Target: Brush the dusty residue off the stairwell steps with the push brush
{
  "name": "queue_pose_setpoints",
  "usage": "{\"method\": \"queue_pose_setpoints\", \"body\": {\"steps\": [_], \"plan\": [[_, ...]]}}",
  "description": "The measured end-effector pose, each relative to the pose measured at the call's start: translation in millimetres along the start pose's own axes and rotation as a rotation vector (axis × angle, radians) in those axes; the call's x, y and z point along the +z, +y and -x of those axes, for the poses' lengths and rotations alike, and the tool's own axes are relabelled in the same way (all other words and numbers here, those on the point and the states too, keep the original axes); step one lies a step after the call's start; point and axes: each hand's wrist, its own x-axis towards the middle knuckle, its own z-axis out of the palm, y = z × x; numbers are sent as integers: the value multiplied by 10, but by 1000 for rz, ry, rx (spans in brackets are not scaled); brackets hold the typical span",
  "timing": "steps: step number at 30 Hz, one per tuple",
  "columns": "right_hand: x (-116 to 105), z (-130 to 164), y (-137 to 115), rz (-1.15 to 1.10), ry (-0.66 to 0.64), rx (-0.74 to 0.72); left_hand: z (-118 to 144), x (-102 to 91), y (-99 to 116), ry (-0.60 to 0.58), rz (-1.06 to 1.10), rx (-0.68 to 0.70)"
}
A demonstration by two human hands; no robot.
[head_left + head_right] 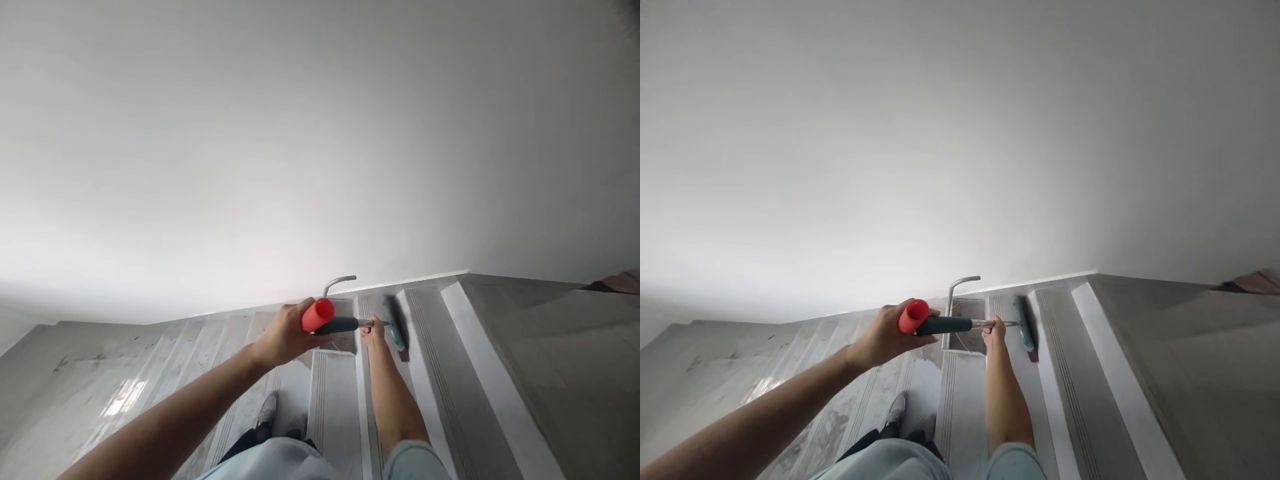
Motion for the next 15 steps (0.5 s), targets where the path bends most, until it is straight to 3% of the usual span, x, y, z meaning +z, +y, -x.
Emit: {"method": "queue_pose_setpoints", "body": {"steps": [3,7,10,12,15], "plan": [[122,-66,67,69,-79,128,22,3,14,46,37,-22],[306,217,312,123,-182,258,334,-550,268,114,-5,178],[297,434,397,71,-252,225,471,-864,409,127,-20,350],[198,455,357,28,-209,126,443,-837,404,82,26,401],[36,279,240,30,-69,-17,274,-511,232,-31,107,339]]}}
